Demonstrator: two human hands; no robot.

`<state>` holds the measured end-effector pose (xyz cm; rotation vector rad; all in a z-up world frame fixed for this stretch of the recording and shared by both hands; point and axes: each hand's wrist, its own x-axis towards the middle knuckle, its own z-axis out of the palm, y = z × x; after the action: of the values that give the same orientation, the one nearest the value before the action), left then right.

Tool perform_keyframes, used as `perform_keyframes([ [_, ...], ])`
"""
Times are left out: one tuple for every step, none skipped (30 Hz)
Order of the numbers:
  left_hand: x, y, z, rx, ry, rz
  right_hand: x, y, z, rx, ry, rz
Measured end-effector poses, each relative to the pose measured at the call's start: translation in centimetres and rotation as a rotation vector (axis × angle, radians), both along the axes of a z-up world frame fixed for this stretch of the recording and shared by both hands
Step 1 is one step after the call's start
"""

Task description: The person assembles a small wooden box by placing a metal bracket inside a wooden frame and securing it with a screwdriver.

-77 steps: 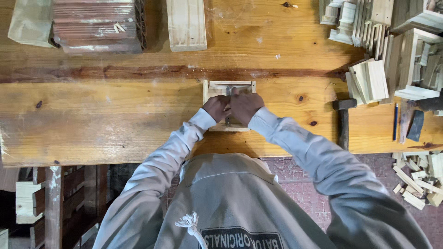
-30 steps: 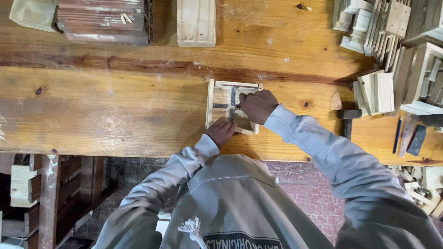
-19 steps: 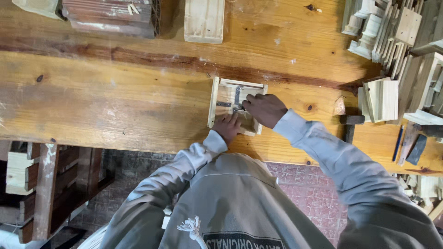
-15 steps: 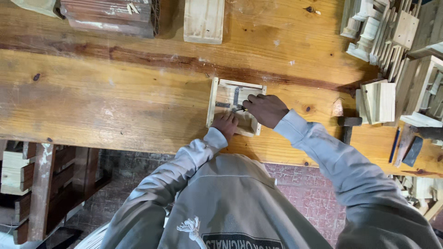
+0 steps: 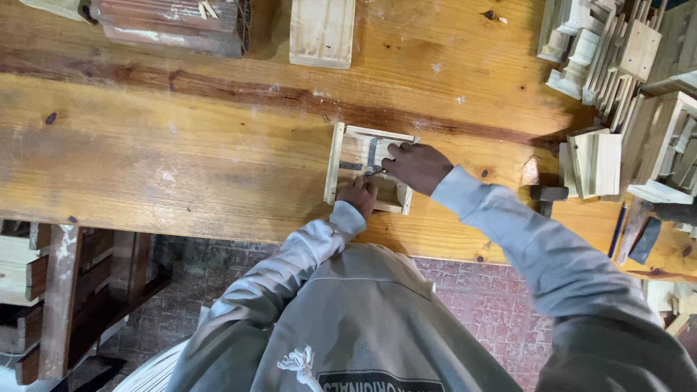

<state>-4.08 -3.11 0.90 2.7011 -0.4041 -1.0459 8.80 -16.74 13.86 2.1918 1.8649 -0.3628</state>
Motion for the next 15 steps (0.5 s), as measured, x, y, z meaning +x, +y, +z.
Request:
perform_keyframes([
  [-0.3, -0.2, 0.0, -0.004, 0.002, 0.001, 0.7, 0.8, 1.0, -0.004, 0.002, 0.001],
  [-0.7, -0.4, 0.1, -0.018, -0.002, 0.048, 1.4, 1.7, 2.0, -0.122, 0.095, -0.105],
  [-1.1, -0.4, 0.1, -0.028, -0.007, 0.095, 2.1, 2.7, 2.9, -0.238, 0.187, -0.212],
  [-1.0, -0.4, -0.2, -0.029, -0.006, 0.096, 2.5, 2.7, 2.1, -0.239, 0.188, -0.211],
  [-0.8, -0.4, -0.5, -0.008, -0.006, 0.060, 3.1, 2.6, 1.4, -0.234, 0.202, -0.233],
  [-0.6, -0.4, -0.8, 0.012, -0.006, 0.025, 3.6, 2.4, 0.7, -0.230, 0.215, -0.256],
  [-0.4, -0.5, -0.9, 0.010, -0.006, 0.020, 3.4, 3.1, 1.4, -0.231, 0.215, -0.261],
  [-0.3, -0.5, -1.0, 0.009, 0.013, 0.019, 3.2, 3.8, 2.1, -0.244, 0.233, -0.276],
  [-0.2, -0.5, -1.1, 0.007, 0.034, 0.018, 2.9, 4.6, 2.8, -0.257, 0.252, -0.290],
  [-0.3, -0.3, -0.3, 0.005, 0.034, 0.014, 3.0, 4.4, 1.9, -0.259, 0.252, -0.294],
  [-0.3, 0.0, 0.4, -0.007, 0.054, 0.021, 3.1, 4.3, 0.9, -0.264, 0.260, -0.328],
  [-0.2, 0.3, 1.2, -0.019, 0.075, 0.028, 3.3, 4.2, 0.0, -0.270, 0.269, -0.361],
  [-0.2, -0.2, -0.1, -0.022, 0.074, 0.020, 3.3, 4.3, -0.7, -0.272, 0.268, -0.370],
  [-0.2, -0.7, -1.4, -0.016, 0.067, 0.050, 3.3, 4.4, -1.4, -0.285, 0.263, -0.401],
  [-0.3, -1.1, -2.7, -0.009, 0.061, 0.082, 3.3, 4.7, -2.1, -0.299, 0.259, -0.430],
])
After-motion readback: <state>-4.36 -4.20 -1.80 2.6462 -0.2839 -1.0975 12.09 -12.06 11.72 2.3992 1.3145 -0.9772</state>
